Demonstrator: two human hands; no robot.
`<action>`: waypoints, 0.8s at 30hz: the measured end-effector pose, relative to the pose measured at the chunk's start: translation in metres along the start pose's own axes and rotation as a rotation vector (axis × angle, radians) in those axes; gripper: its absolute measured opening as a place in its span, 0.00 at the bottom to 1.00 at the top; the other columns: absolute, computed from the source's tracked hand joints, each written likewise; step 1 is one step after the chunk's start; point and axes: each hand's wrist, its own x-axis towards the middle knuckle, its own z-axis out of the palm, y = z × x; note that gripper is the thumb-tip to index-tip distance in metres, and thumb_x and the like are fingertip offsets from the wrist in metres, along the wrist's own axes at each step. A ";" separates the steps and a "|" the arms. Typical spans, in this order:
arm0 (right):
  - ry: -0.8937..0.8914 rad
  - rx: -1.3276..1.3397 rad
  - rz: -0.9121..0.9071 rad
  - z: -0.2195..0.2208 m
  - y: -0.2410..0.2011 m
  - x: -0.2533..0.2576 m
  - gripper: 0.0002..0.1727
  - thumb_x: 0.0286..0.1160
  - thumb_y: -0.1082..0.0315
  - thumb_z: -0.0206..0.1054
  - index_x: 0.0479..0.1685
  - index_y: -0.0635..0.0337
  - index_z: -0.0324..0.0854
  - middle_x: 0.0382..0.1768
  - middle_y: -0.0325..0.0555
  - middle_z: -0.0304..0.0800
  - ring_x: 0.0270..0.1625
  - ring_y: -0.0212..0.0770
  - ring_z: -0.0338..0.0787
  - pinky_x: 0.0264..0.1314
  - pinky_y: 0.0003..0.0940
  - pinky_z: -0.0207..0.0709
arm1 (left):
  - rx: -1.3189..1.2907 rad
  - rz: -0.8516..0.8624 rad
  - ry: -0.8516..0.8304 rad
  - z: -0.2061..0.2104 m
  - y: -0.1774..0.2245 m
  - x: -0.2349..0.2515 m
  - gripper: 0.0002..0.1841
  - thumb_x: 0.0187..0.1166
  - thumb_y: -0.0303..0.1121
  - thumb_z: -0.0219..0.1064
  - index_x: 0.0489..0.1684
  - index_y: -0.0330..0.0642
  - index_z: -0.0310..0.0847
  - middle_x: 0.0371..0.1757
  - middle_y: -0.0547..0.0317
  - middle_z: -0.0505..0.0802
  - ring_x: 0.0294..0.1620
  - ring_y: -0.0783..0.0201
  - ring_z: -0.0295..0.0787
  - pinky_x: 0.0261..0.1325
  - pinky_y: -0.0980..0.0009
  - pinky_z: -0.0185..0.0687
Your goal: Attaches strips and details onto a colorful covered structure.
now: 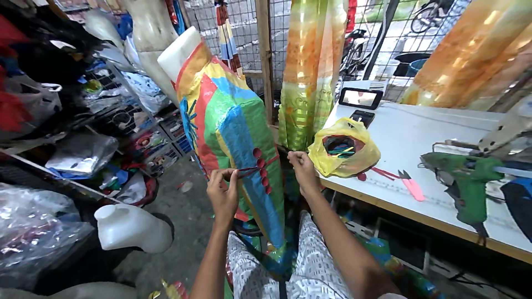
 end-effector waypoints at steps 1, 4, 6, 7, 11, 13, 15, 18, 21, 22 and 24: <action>-0.039 0.001 0.014 0.002 0.000 0.003 0.20 0.88 0.56 0.62 0.65 0.63 0.77 0.58 0.52 0.86 0.55 0.42 0.85 0.59 0.43 0.78 | 0.002 -0.002 0.006 0.000 -0.001 0.000 0.07 0.79 0.30 0.69 0.40 0.35 0.89 0.42 0.57 0.90 0.45 0.70 0.84 0.55 0.70 0.78; -0.119 -0.004 0.065 0.006 -0.002 0.008 0.26 0.85 0.55 0.66 0.74 0.60 0.72 0.60 0.55 0.86 0.59 0.46 0.86 0.62 0.48 0.78 | -0.015 -0.013 0.013 0.001 -0.003 0.000 0.07 0.78 0.29 0.68 0.39 0.34 0.88 0.40 0.58 0.89 0.44 0.74 0.84 0.54 0.76 0.79; -0.156 -0.013 0.077 0.008 -0.004 0.010 0.28 0.85 0.54 0.65 0.77 0.59 0.70 0.60 0.55 0.88 0.59 0.47 0.86 0.62 0.50 0.77 | -0.029 -0.029 0.020 0.001 -0.002 0.000 0.06 0.78 0.28 0.68 0.38 0.34 0.88 0.40 0.59 0.89 0.44 0.75 0.83 0.53 0.77 0.78; -0.166 -0.016 0.080 0.010 -0.004 0.010 0.28 0.85 0.53 0.65 0.78 0.59 0.70 0.59 0.55 0.89 0.59 0.47 0.87 0.62 0.49 0.77 | -0.035 -0.038 0.022 0.001 -0.002 0.000 0.06 0.78 0.28 0.68 0.38 0.34 0.88 0.40 0.59 0.89 0.44 0.75 0.83 0.53 0.77 0.77; -0.208 0.000 0.079 0.014 -0.004 0.014 0.29 0.86 0.53 0.64 0.78 0.60 0.68 0.57 0.57 0.89 0.56 0.48 0.87 0.60 0.50 0.78 | -0.061 -0.061 0.019 0.000 -0.005 0.001 0.06 0.78 0.28 0.68 0.39 0.33 0.88 0.40 0.59 0.90 0.45 0.74 0.84 0.54 0.76 0.78; -0.240 0.005 0.069 0.016 -0.004 0.014 0.26 0.87 0.54 0.63 0.76 0.61 0.71 0.53 0.55 0.90 0.52 0.45 0.87 0.58 0.47 0.78 | -0.067 -0.070 0.021 0.000 -0.006 0.000 0.06 0.78 0.27 0.67 0.39 0.33 0.87 0.40 0.58 0.89 0.45 0.74 0.84 0.54 0.77 0.79; -0.266 0.012 0.057 0.017 -0.003 0.015 0.21 0.87 0.57 0.63 0.69 0.63 0.77 0.47 0.52 0.91 0.47 0.40 0.86 0.54 0.43 0.79 | -0.066 -0.067 0.039 0.002 -0.007 -0.001 0.06 0.78 0.27 0.67 0.39 0.32 0.87 0.40 0.57 0.89 0.44 0.75 0.84 0.53 0.78 0.80; -0.267 0.019 0.041 0.019 -0.003 0.016 0.16 0.88 0.59 0.63 0.61 0.62 0.81 0.41 0.47 0.91 0.41 0.35 0.84 0.49 0.38 0.77 | -0.057 -0.068 0.062 0.004 -0.005 -0.002 0.06 0.78 0.27 0.67 0.40 0.31 0.86 0.40 0.56 0.88 0.44 0.75 0.84 0.52 0.80 0.79; -0.273 0.027 0.031 0.019 -0.001 0.018 0.15 0.89 0.60 0.62 0.60 0.63 0.81 0.42 0.47 0.90 0.42 0.35 0.84 0.50 0.38 0.77 | -0.040 -0.056 0.059 0.005 -0.006 -0.002 0.07 0.79 0.27 0.67 0.40 0.31 0.87 0.40 0.56 0.88 0.44 0.74 0.84 0.53 0.79 0.79; -0.279 0.030 0.030 0.018 -0.001 0.019 0.15 0.89 0.60 0.62 0.60 0.63 0.81 0.42 0.48 0.90 0.43 0.35 0.84 0.51 0.38 0.77 | -0.035 -0.049 0.050 0.005 -0.006 -0.001 0.07 0.79 0.27 0.67 0.40 0.32 0.87 0.40 0.56 0.88 0.44 0.74 0.84 0.53 0.78 0.79; -0.290 0.036 0.027 0.017 -0.001 0.021 0.16 0.89 0.60 0.62 0.60 0.62 0.82 0.43 0.48 0.90 0.43 0.35 0.84 0.51 0.38 0.78 | -0.035 -0.043 0.027 0.004 -0.007 0.002 0.06 0.78 0.28 0.68 0.39 0.33 0.88 0.40 0.57 0.89 0.44 0.73 0.84 0.53 0.77 0.79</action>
